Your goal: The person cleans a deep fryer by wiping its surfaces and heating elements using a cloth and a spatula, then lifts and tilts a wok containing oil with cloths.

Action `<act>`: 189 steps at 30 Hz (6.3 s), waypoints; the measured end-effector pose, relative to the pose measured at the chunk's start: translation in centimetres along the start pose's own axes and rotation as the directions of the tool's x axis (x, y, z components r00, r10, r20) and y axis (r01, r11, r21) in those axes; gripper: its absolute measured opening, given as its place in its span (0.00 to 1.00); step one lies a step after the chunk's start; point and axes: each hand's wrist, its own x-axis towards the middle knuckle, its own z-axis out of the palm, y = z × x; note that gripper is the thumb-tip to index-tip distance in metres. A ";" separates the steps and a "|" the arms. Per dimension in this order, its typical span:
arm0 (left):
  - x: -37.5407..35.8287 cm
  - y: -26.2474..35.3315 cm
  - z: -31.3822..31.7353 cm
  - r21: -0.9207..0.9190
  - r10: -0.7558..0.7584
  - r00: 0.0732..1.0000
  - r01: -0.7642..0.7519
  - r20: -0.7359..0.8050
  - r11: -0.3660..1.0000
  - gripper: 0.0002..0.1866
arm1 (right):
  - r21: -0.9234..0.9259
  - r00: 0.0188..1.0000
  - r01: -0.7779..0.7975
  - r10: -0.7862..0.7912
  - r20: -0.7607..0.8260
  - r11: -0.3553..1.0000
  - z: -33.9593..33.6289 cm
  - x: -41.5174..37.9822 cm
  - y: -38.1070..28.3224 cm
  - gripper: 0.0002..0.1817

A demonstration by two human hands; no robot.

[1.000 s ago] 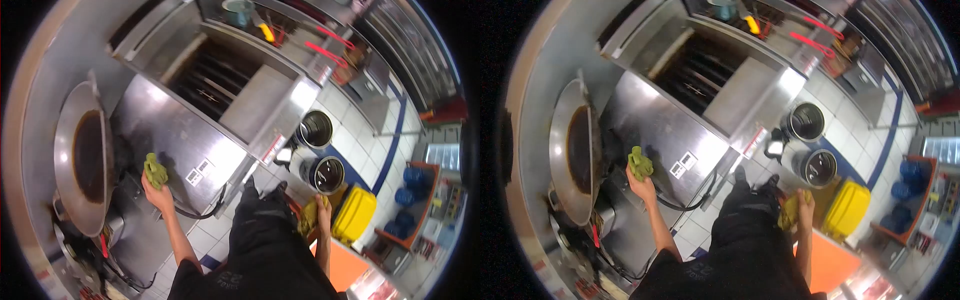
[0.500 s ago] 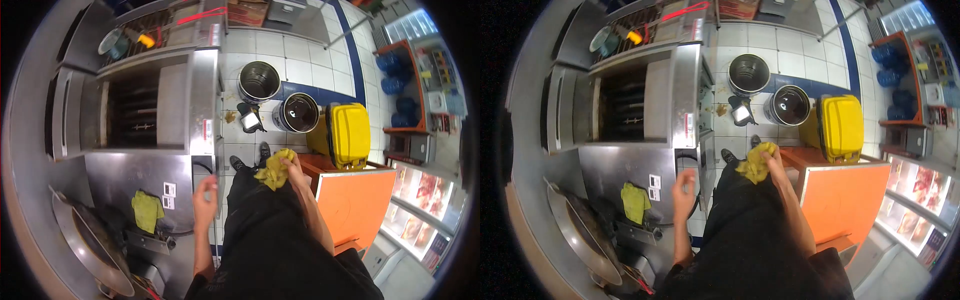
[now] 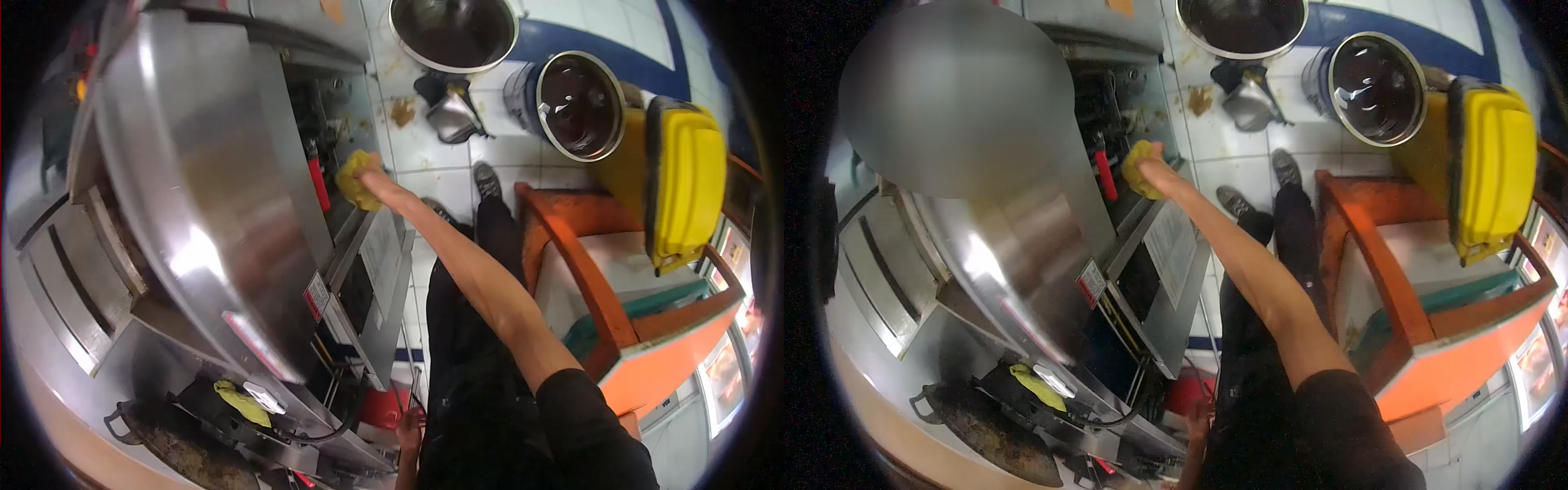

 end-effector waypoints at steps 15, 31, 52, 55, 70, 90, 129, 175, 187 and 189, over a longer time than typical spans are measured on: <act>-0.6 -3.1 2.8 0.302 0.275 0.961 -0.262 0.001 0.917 0.17 | -0.247 0.975 0.018 0.037 0.217 0.969 1.7 6.0 5.6 0.24; -9.7 3.0 10.2 -0.245 0.070 0.912 -0.182 -0.405 0.952 0.20 | -0.294 0.971 -0.023 0.092 0.222 0.955 -9.4 -41.5 -12.9 0.18; -19.3 -11.2 -19.1 -0.257 0.100 0.326 -0.870 -0.940 0.421 0.20 | -0.430 0.421 0.903 -0.227 0.878 0.013 32.0 -60.0 2.7 0.12; -16.4 -14.9 -23.8 0.102 0.372 0.199 -0.751 -0.907 0.652 0.22 | -0.575 0.574 0.818 -0.085 0.815 0.010 33.0 -58.7 1.4 0.12; -13.5 -6.0 -15.5 -0.190 0.658 0.537 -0.830 -0.528 0.525 0.17 | -0.348 0.393 0.843 0.030 0.919 -0.410 47.7 -31.1 -1.5 0.37; -24.0 -9.2 -25.1 -0.033 0.717 0.391 -0.888 -0.577 0.459 0.22 | 0.265 0.160 0.536 0.405 0.900 -0.802 51.0 -61.8 -5.3 0.24; -2.2 -24.0 -28.8 0.421 0.658 0.316 -0.565 -0.684 0.709 0.40 | 0.192 0.852 0.035 -0.130 0.507 0.981 26.6 -68.4 20.8 0.30; -4.7 -42.6 -32.4 -0.605 0.284 0.699 -0.713 -0.657 0.355 0.21 | 0.047 0.771 -0.064 0.020 0.636 0.997 34.7 -67.0 25.6 0.27; -35.8 -61.5 -38.3 -0.382 -0.501 0.109 -0.788 -0.859 0.483 0.20 | -0.152 0.453 -0.240 0.250 0.856 0.959 53.7 -77.0 31.6 0.27; -37.0 -62.6 -40.8 -0.280 -0.418 0.025 -0.779 -0.908 0.561 0.22 | -0.151 0.408 -0.265 0.252 0.877 0.952 57.3 -79.7 33.8 0.27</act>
